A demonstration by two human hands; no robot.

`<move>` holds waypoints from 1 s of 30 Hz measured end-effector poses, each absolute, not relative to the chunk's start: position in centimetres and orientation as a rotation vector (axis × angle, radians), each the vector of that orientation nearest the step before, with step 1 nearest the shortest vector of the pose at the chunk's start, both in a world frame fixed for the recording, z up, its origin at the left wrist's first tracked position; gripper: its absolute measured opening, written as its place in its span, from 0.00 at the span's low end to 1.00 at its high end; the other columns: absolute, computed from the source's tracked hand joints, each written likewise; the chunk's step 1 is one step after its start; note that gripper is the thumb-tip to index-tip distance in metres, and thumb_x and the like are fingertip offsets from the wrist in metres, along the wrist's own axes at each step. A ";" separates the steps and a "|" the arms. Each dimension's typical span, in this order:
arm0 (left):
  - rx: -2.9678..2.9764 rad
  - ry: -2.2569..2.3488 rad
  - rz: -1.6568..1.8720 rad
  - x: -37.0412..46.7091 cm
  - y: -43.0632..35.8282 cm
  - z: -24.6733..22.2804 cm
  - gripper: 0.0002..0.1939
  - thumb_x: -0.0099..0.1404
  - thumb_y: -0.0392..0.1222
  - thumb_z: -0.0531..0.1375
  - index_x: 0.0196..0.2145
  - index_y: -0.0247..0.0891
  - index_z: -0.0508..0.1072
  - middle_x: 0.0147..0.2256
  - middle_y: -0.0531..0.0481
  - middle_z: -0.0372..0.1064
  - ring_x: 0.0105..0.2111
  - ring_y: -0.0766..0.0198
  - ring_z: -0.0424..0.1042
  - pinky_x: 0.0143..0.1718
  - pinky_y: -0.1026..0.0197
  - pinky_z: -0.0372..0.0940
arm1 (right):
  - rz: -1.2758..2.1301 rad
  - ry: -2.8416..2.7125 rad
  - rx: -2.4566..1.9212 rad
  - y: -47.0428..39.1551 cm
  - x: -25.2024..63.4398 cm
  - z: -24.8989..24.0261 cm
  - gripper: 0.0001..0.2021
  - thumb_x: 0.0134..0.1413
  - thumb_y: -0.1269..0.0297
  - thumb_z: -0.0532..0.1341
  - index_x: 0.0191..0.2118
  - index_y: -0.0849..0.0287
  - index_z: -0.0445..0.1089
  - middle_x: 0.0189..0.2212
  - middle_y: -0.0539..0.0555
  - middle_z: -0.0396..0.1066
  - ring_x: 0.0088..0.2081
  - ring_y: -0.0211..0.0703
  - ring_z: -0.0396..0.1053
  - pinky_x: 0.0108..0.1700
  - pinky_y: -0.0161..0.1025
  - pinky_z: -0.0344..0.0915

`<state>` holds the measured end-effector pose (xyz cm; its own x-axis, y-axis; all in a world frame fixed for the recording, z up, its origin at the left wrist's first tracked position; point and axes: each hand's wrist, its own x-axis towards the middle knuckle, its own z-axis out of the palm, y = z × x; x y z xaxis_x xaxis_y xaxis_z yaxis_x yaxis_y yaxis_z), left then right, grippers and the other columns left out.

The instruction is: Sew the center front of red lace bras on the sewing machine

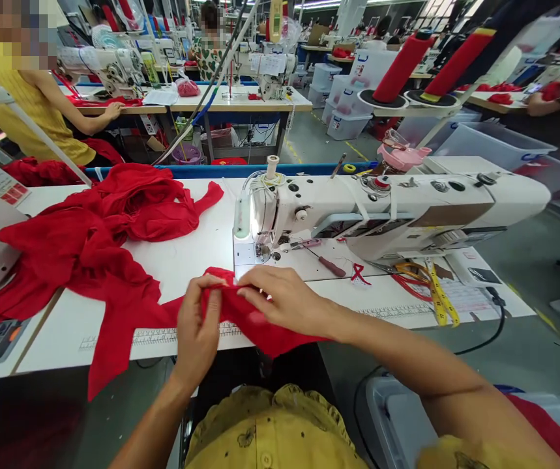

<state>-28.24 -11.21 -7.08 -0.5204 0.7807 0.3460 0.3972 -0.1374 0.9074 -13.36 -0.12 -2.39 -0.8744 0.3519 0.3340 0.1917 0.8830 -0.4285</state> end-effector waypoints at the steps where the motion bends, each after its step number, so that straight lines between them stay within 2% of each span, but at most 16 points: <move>1: 1.163 1.787 1.718 -28.6 -11.8 -7.2 0.08 0.73 0.47 0.56 0.44 0.42 0.71 0.40 0.48 0.72 0.41 0.60 0.74 0.43 0.59 0.71 | 0.499 -2.666 -0.411 -0.7 -14.3 -2.2 0.10 0.70 0.64 0.52 0.43 0.60 0.69 0.35 0.55 0.74 0.35 0.42 0.71 0.36 0.38 0.64; 3: 0.879 1.700 1.755 -29.6 -13.0 -7.9 0.12 0.69 0.51 0.61 0.43 0.42 0.72 0.38 0.49 0.73 0.37 0.62 0.74 0.37 0.62 0.71 | 0.423 -2.714 -0.390 -1.8 -16.5 -2.1 0.10 0.69 0.64 0.52 0.40 0.60 0.69 0.33 0.55 0.72 0.33 0.44 0.69 0.32 0.38 0.60; 5: 0.683 1.644 1.784 -31.1 -14.3 -8.4 0.15 0.64 0.54 0.65 0.41 0.43 0.72 0.36 0.52 0.73 0.34 0.63 0.73 0.34 0.63 0.70 | 0.502 -2.713 -0.324 -2.8 -19.0 -2.4 0.09 0.67 0.65 0.53 0.37 0.60 0.68 0.33 0.55 0.72 0.32 0.43 0.69 0.32 0.38 0.59; 7: 0.646 1.780 1.797 -33.1 -15.2 -7.5 0.15 0.61 0.56 0.66 0.38 0.45 0.72 0.34 0.55 0.72 0.32 0.64 0.71 0.31 0.63 0.68 | 0.788 -2.591 -0.300 -3.4 -21.5 -2.9 0.07 0.65 0.65 0.56 0.35 0.59 0.67 0.32 0.52 0.73 0.34 0.42 0.69 0.35 0.38 0.62; 9: 0.866 2.166 1.729 -35.5 -15.1 -5.1 0.12 0.64 0.56 0.63 0.37 0.47 0.72 0.31 0.57 0.70 0.29 0.64 0.68 0.30 0.62 0.65 | 1.205 -2.341 -0.345 -3.4 -23.6 -3.4 0.06 0.63 0.65 0.59 0.34 0.57 0.68 0.30 0.48 0.72 0.33 0.39 0.69 0.39 0.37 0.65; 11: 1.437 2.560 1.396 -37.8 -13.3 -2.2 0.07 0.66 0.50 0.60 0.38 0.47 0.73 0.34 0.57 0.70 0.34 0.62 0.69 0.40 0.58 0.64 | 1.680 -1.999 -0.433 -2.8 -24.8 -3.9 0.06 0.62 0.64 0.60 0.34 0.57 0.68 0.27 0.45 0.69 0.31 0.36 0.69 0.38 0.36 0.68; 12: 1.717 2.573 1.191 -38.7 -11.6 -1.1 0.07 0.67 0.48 0.59 0.38 0.46 0.73 0.36 0.58 0.71 0.37 0.61 0.70 0.44 0.57 0.64 | 1.896 -1.817 -0.489 -2.3 -25.0 -4.1 0.06 0.62 0.63 0.59 0.34 0.57 0.67 0.26 0.45 0.68 0.29 0.35 0.69 0.35 0.36 0.70; 14: 2.087 2.355 0.877 -39.5 -7.5 -0.4 0.09 0.69 0.46 0.56 0.38 0.43 0.74 0.39 0.56 0.73 0.41 0.60 0.71 0.44 0.58 0.62 | 2.178 -1.553 -0.664 -1.1 -24.2 -4.8 0.08 0.64 0.62 0.58 0.33 0.58 0.64 0.24 0.45 0.67 0.26 0.35 0.70 0.32 0.36 0.73; 16: 2.152 2.049 0.676 -38.9 -3.3 -2.0 0.08 0.67 0.45 0.56 0.34 0.42 0.74 0.35 0.53 0.74 0.36 0.59 0.71 0.40 0.59 0.63 | 2.236 -1.506 -0.903 0.3 -22.1 -5.8 0.10 0.65 0.63 0.56 0.31 0.58 0.61 0.22 0.45 0.67 0.25 0.34 0.71 0.31 0.35 0.74; 20: 1.972 1.778 0.525 -34.9 1.6 -8.1 0.07 0.65 0.44 0.59 0.33 0.43 0.76 0.35 0.52 0.76 0.36 0.58 0.72 0.40 0.58 0.64 | 2.156 -1.647 -1.176 2.9 -16.3 -8.5 0.12 0.62 0.64 0.58 0.27 0.59 0.62 0.22 0.51 0.72 0.22 0.36 0.69 0.23 0.33 0.67; 22: 1.961 1.768 0.524 -33.4 2.0 -10.1 0.07 0.66 0.45 0.59 0.34 0.43 0.76 0.36 0.51 0.76 0.37 0.57 0.72 0.43 0.57 0.63 | 1.999 -1.818 -1.240 3.7 -13.9 -9.3 0.12 0.59 0.64 0.60 0.26 0.59 0.64 0.20 0.50 0.71 0.21 0.35 0.67 0.24 0.32 0.62; 23: 1.958 1.784 0.527 -32.9 1.9 -10.6 0.07 0.66 0.46 0.60 0.35 0.43 0.75 0.36 0.51 0.75 0.39 0.56 0.72 0.44 0.55 0.63 | 1.793 -1.992 -1.253 4.1 -13.0 -9.5 0.11 0.59 0.65 0.61 0.26 0.59 0.65 0.20 0.49 0.70 0.22 0.36 0.67 0.25 0.32 0.60; 25: 1.950 1.842 0.529 -32.6 1.7 -11.0 0.08 0.65 0.47 0.61 0.38 0.43 0.74 0.39 0.49 0.74 0.43 0.52 0.70 0.47 0.52 0.62 | 1.177 -2.366 -1.186 4.7 -12.0 -9.9 0.08 0.61 0.66 0.59 0.30 0.59 0.70 0.24 0.50 0.71 0.26 0.38 0.66 0.30 0.34 0.57; 27: 1.929 1.909 0.537 -32.7 1.7 -11.1 0.12 0.65 0.49 0.63 0.42 0.42 0.72 0.42 0.47 0.71 0.47 0.49 0.67 0.48 0.50 0.62 | 0.624 -2.560 -1.007 5.3 -11.7 -10.4 0.09 0.64 0.69 0.55 0.39 0.57 0.74 0.31 0.53 0.74 0.32 0.41 0.67 0.33 0.37 0.56; 30: 1.926 1.935 0.578 -33.0 1.8 -11.1 0.17 0.66 0.50 0.62 0.49 0.42 0.68 0.50 0.45 0.68 0.52 0.49 0.65 0.51 0.49 0.62 | 0.413 -2.584 -0.778 6.2 -11.8 -11.5 0.17 0.64 0.73 0.53 0.51 0.54 0.74 0.35 0.54 0.75 0.35 0.42 0.66 0.34 0.37 0.55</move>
